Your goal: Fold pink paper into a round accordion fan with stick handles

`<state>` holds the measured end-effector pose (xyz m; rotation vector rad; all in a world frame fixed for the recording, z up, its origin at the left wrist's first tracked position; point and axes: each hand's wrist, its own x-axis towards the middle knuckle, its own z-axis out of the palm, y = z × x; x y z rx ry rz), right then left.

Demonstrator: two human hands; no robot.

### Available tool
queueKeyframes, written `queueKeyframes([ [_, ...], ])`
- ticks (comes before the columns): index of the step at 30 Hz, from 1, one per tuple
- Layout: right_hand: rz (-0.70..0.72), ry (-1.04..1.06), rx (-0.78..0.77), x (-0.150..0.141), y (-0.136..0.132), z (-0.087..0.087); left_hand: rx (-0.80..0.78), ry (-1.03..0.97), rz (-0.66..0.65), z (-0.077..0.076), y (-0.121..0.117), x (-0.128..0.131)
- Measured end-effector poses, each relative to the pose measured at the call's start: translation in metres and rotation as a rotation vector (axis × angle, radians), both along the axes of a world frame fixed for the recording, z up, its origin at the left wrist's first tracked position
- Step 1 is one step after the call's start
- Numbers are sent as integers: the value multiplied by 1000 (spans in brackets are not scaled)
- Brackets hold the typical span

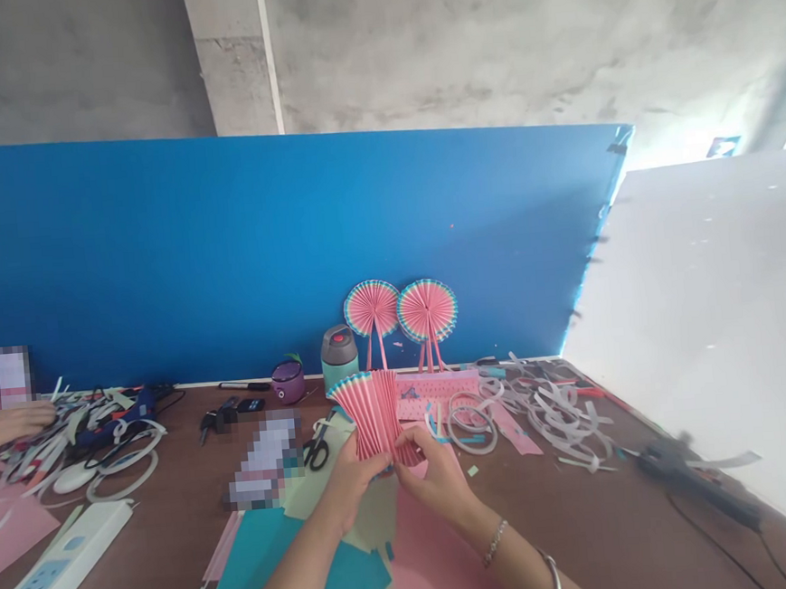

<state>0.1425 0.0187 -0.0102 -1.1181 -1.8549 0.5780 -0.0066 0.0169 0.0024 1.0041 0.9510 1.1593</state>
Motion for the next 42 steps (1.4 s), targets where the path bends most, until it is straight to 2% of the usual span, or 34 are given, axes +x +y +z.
queueKeyframes([
  [7, -103, -124, 12, -4, -4, -5, 46, 18, 38, 4, -4, 6],
  [13, -168, -315, -9, -9, -11, -8, 95, 162, 71, 7, -6, 10],
  [21, -161, -497, 28, -12, -18, 1, 133, 250, 199, -3, -4, 14],
  [25, -154, -519, 15, -13, -19, 1, 121, 266, 245, -7, -3, 13],
  [29, -129, -510, 34, -14, -16, -10, 152, 316, 249, -9, -3, 14],
  [34, -117, -474, 28, -15, -12, -20, 149, 313, 247, -2, -6, 16],
  [42, -184, -378, 6, -15, -11, -20, 126, 346, 163, 4, -7, 14],
])
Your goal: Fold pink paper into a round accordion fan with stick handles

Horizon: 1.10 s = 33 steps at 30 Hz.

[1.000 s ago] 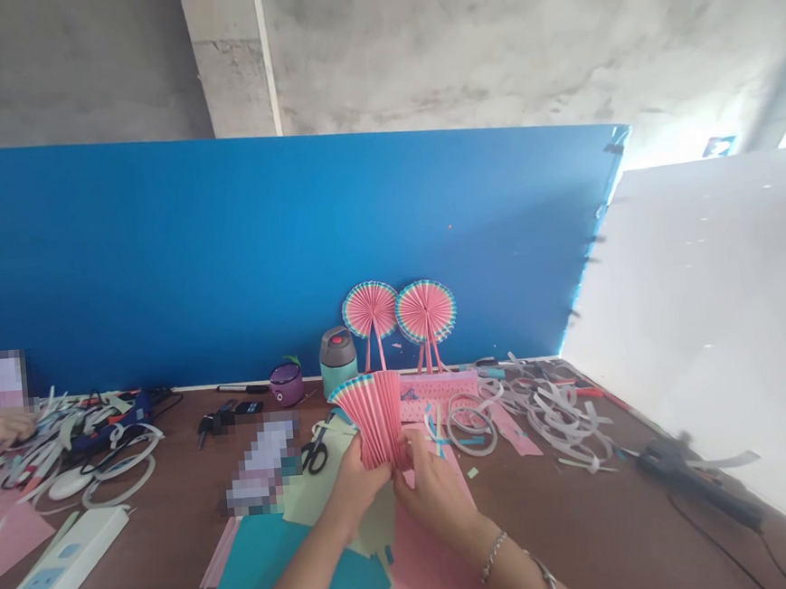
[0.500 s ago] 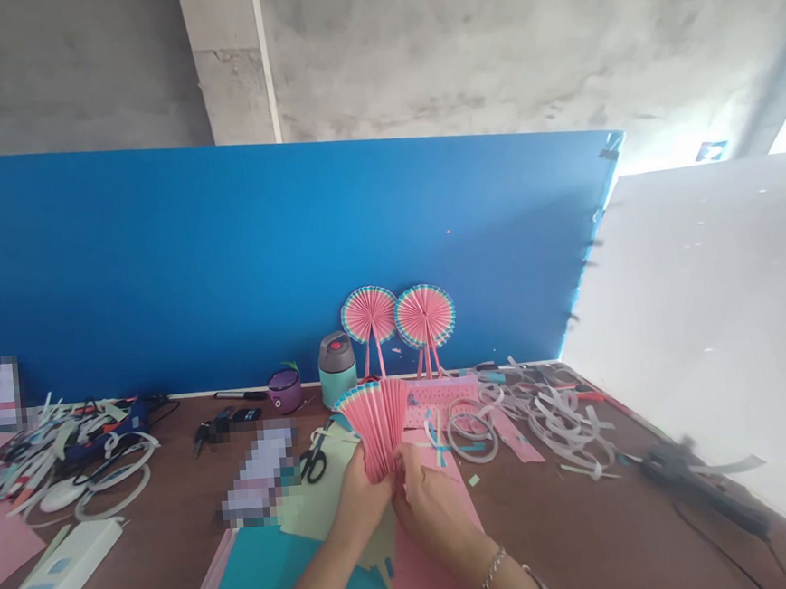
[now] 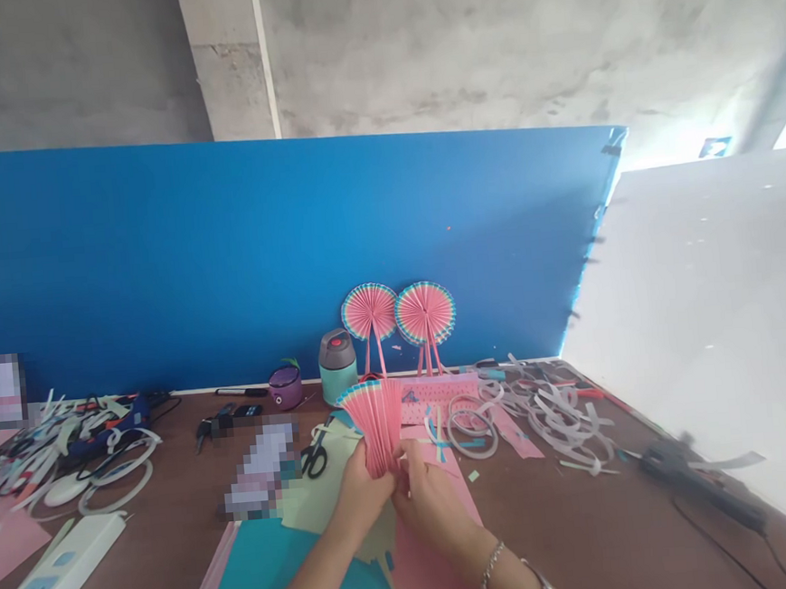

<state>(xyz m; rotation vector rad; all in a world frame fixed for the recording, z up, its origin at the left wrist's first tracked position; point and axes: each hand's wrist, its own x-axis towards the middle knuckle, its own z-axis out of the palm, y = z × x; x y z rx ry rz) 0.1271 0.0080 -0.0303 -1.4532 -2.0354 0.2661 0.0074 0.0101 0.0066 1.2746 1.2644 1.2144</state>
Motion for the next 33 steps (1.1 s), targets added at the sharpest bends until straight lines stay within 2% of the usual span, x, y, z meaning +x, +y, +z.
queueKeyframes([
  [8, -2, -7, -21, 1, 0, 1, -6, -41, -52, 0, 0, -3],
  [16, 57, -61, 32, 1, 1, -7, 25, 80, -34, -6, 2, -4],
  [26, 22, -86, -7, 5, -1, 6, -53, -11, -148, -6, 6, -8],
  [33, 45, -31, -49, 5, -4, 8, 19, 3, -108, -7, 5, -6],
])
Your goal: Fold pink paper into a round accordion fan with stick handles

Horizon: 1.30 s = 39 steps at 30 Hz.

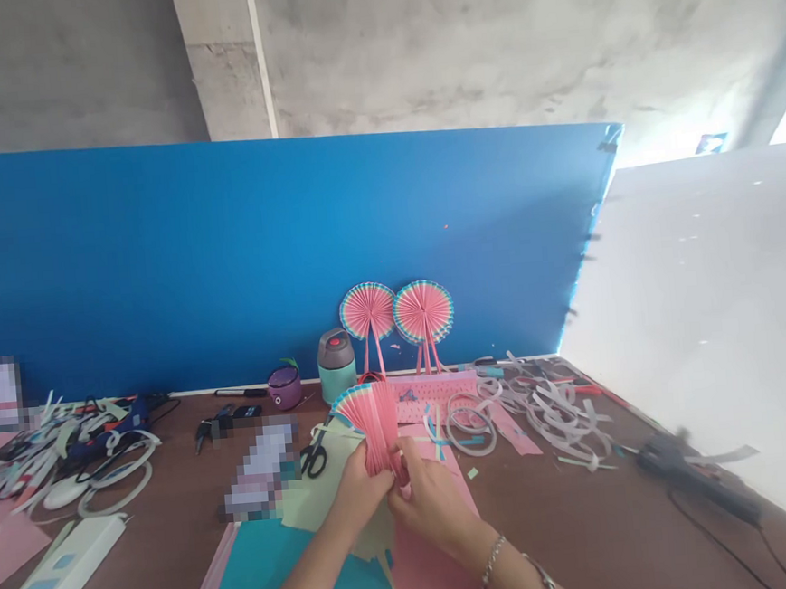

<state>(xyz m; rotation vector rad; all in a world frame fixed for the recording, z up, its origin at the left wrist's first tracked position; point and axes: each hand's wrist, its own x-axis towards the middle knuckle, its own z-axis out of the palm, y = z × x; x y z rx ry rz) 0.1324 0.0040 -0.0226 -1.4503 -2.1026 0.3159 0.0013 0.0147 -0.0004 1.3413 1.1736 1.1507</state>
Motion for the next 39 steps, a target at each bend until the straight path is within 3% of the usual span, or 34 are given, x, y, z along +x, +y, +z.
queueKeyframes([
  [9, -46, 103, 31, -2, -1, 8, 1, -67, -45, -3, 1, 0],
  [16, -132, 15, 112, -5, 2, 4, 25, -74, -76, -7, 1, 0],
  [18, -142, 7, 109, -5, 2, 2, 10, -65, -14, -11, 4, -2],
  [20, -142, 14, 118, -3, 3, 1, 12, -6, 135, -18, 7, -3],
  [23, -136, 9, 121, -1, 4, 0, 144, 205, 299, -28, 11, -7],
  [28, -147, -30, 120, -1, 3, -1, 435, 462, 336, -34, 14, -11],
  [30, -150, -56, 120, -2, 2, 0, 414, 431, 284, -33, 14, -10],
  [34, -95, -33, 147, -3, 1, 5, 172, 236, 206, -28, 14, -5],
  [36, -79, -13, 192, -4, 1, 6, 102, 145, 222, -27, 14, -4],
  [39, -90, -18, 237, -4, 2, 5, 117, 127, 313, -28, 15, -4],
])
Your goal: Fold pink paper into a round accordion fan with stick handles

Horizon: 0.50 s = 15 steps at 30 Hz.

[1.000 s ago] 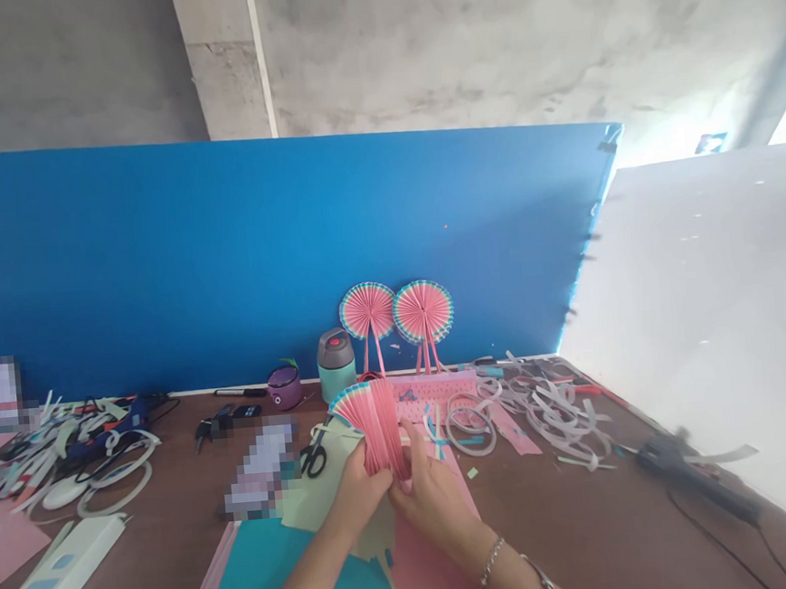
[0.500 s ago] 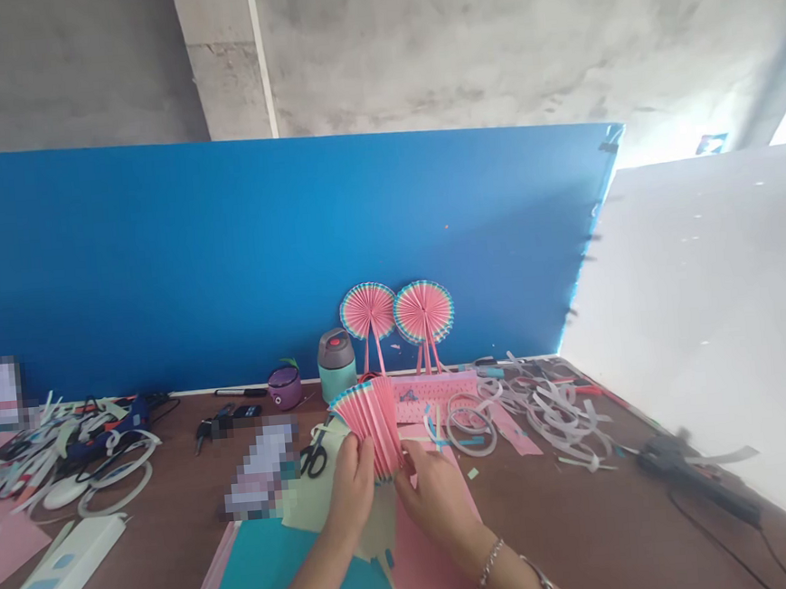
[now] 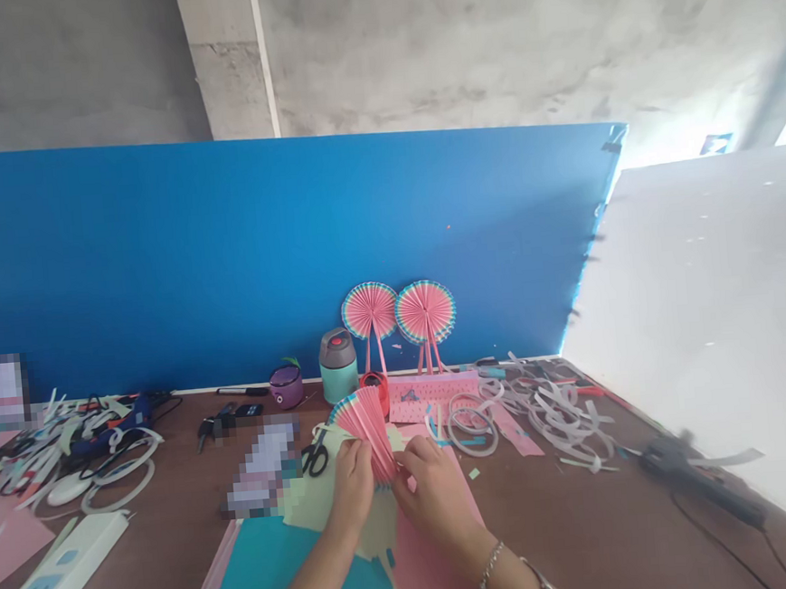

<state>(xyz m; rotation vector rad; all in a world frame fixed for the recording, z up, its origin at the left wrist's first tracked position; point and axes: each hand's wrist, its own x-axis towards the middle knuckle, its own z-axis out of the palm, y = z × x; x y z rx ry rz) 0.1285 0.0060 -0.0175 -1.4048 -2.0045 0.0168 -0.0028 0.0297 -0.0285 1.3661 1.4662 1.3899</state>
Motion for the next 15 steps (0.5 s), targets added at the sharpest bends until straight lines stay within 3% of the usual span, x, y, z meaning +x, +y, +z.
queueKeyframes([
  [2, 6, -5, 10, 0, 2, -3, 13, 21, 10, 0, 1, -2],
  [6, -2, -4, 15, 0, 3, -7, -54, -15, -93, 3, 2, -5],
  [10, -37, 11, 11, -1, 0, -2, -122, -92, -47, 8, -2, -6],
  [12, -38, 10, 4, 0, -1, 1, -86, -46, -44, 10, -5, -3],
  [15, -43, -4, -9, 1, -1, 3, 5, 46, -156, 14, -11, 3],
])
